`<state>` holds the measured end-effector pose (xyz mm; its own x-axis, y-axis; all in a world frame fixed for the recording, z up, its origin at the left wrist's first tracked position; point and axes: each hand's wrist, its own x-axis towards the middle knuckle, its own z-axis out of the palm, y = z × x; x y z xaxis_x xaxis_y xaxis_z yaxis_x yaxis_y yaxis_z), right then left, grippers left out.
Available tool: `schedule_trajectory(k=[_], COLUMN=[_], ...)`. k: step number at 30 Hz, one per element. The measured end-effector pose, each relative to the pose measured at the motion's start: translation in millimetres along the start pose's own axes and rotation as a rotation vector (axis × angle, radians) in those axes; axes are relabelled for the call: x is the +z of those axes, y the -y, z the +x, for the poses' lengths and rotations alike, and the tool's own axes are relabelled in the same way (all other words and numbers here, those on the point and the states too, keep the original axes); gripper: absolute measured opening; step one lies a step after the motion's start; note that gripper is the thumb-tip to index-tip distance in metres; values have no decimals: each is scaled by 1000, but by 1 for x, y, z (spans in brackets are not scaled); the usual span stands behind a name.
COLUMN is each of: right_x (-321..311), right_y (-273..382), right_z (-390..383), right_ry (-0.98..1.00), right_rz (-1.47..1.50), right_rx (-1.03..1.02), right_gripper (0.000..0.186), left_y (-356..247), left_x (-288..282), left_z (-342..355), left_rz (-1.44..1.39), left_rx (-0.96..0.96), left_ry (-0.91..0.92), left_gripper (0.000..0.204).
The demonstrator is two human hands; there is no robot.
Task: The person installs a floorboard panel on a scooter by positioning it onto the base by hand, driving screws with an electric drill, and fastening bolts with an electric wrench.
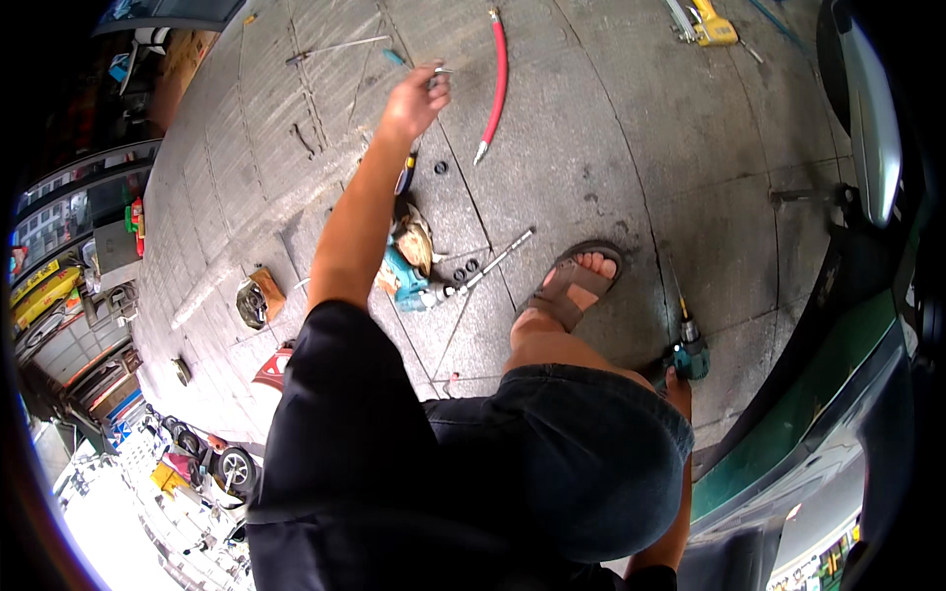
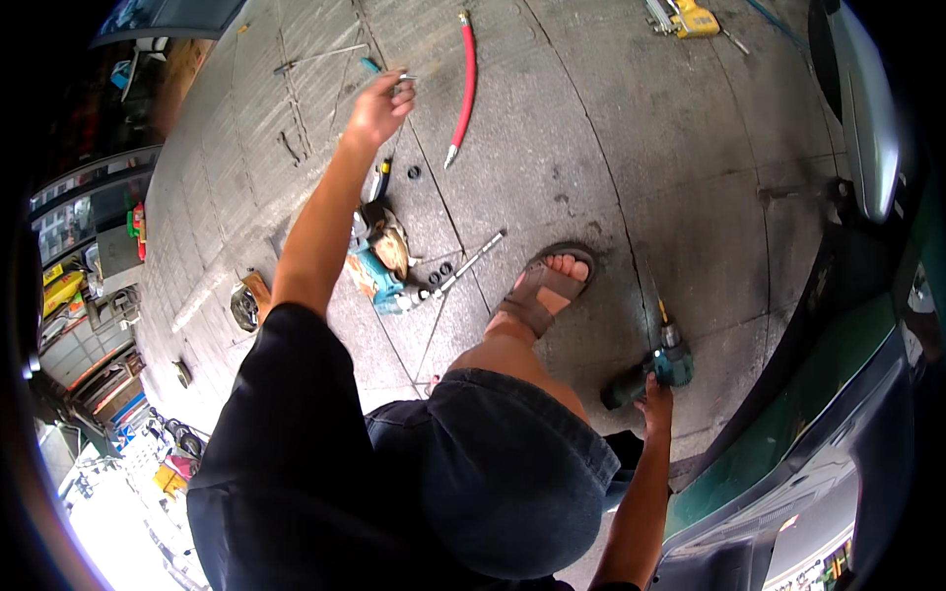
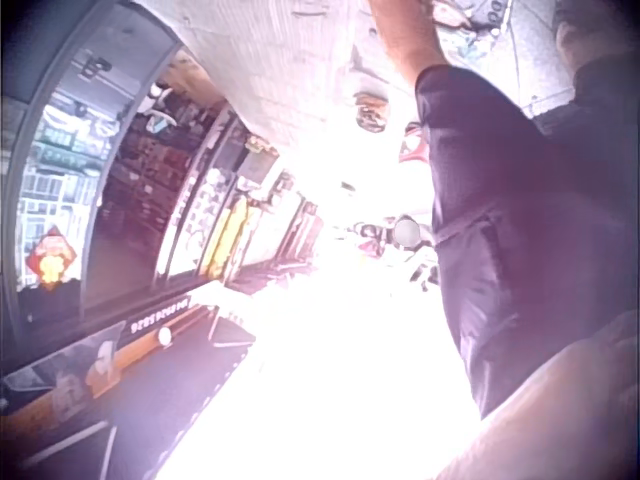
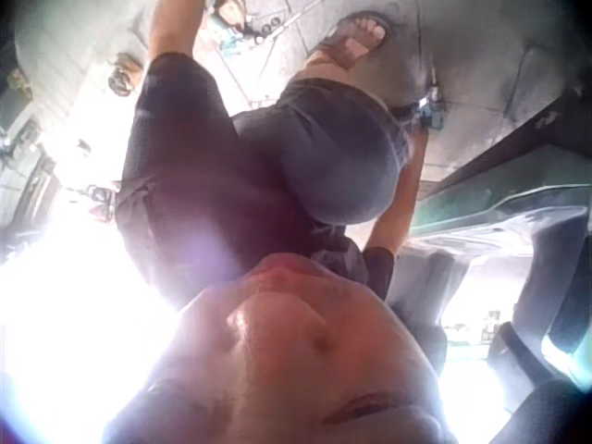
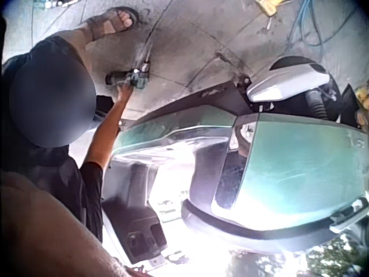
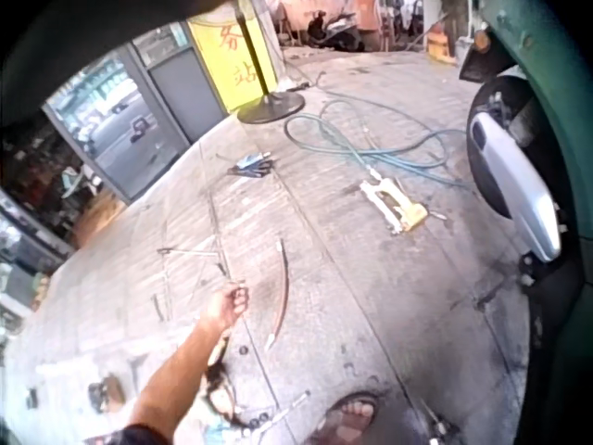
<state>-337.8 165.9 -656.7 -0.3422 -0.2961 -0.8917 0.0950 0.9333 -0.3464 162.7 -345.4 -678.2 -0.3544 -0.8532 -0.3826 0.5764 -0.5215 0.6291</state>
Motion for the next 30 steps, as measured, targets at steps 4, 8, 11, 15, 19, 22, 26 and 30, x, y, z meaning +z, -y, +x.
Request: schedule_trajectory(k=[4, 8, 11, 15, 19, 22, 26, 30], right_x=[-8, -2, 1, 9, 6, 17, 14, -16], right_y=[-21, -27, -31, -26, -29, -28, -62, -105], right_z=[10, 17, 18, 12, 17, 9, -20, -23], right_ry=[50, 13, 23, -72, -83, -182, -168, -70], right_rz=[143, 89, 113, 40, 8, 9, 126, 234], right_rx=[-36, 2, -32, -63, -121, -186, -210, -146], right_gripper=[66, 70, 74, 72, 63, 53, 46, 29], left_y=[19, 55, 89, 139, 174, 184, 147, 156], left_x=[63, 1, 9, 21, 33, 17, 31, 20], left_z=[-107, -179, -212, -246, -234, -228, -234, -235], left_rz=[-129, 140, 1219, 1983, 2135, 2239, 1962, 2200], left_rx=[-85, -286, -415, -425, -388, -219, -412, -420], left_ry=[-293, -15, -277, -50, 128, 205, 13, 88], left_gripper=[23, 38, 52, 56, 43, 34, 38, 55])
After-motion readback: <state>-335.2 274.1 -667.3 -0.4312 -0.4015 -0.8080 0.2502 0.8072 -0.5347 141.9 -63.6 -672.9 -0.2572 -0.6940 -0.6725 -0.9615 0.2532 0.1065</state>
